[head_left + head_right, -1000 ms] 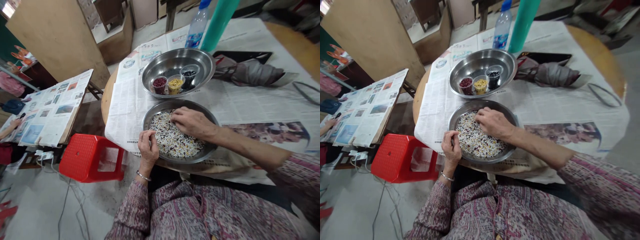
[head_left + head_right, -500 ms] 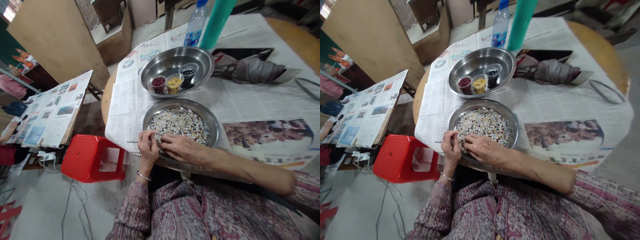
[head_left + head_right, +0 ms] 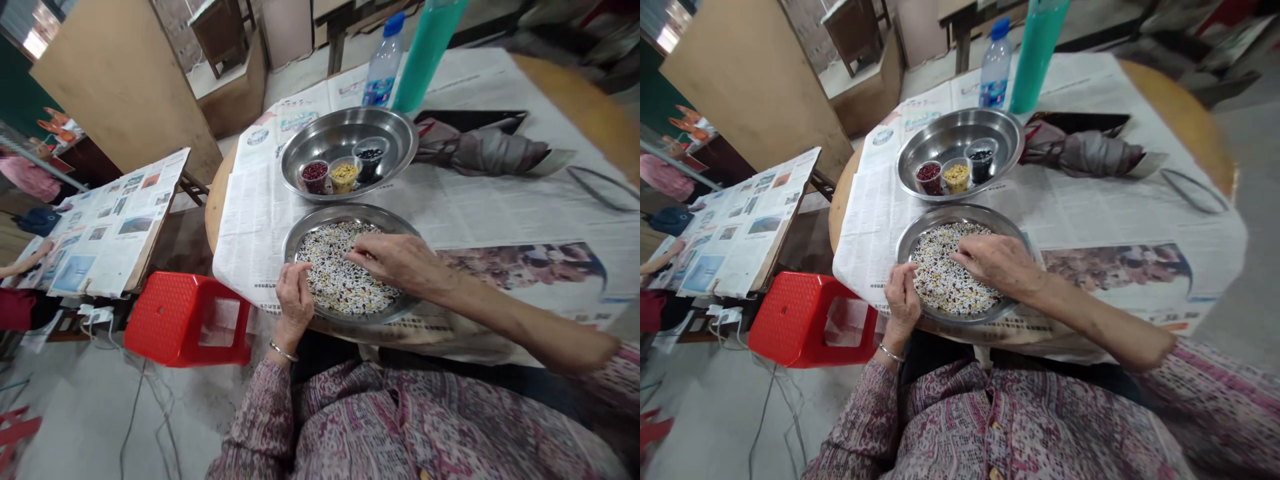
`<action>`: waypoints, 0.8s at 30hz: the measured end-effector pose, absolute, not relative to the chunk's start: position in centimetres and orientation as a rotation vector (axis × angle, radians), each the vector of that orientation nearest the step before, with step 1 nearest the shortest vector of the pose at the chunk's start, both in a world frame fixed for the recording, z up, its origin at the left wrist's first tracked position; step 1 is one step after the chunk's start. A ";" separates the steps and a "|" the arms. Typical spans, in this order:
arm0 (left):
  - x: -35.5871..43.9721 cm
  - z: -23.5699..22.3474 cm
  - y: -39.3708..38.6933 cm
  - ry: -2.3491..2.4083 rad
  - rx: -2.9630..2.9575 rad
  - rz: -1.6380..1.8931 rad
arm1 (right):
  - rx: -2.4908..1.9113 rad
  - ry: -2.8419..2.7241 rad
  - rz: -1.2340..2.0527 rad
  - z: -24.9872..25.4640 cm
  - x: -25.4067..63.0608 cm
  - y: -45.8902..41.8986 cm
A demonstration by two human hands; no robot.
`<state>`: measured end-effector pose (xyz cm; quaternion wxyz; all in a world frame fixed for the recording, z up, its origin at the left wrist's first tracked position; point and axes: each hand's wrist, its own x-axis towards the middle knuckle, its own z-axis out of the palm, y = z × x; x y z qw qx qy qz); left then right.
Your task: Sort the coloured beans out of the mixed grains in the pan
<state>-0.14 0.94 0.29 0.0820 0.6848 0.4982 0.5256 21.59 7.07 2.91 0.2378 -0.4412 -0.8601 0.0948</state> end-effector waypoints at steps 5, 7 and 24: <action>-0.5 2.5 1.3 1.527 1.994 1.438 | -1.337 -2.289 0.354 3.2 20.2 6.1; -0.7 3.6 1.8 1.556 1.927 1.460 | -1.244 -2.250 0.415 3.0 19.9 5.8; -8.0 11.3 16.4 1.973 1.746 1.392 | 0.026 -1.907 2.590 8.3 4.6 -10.9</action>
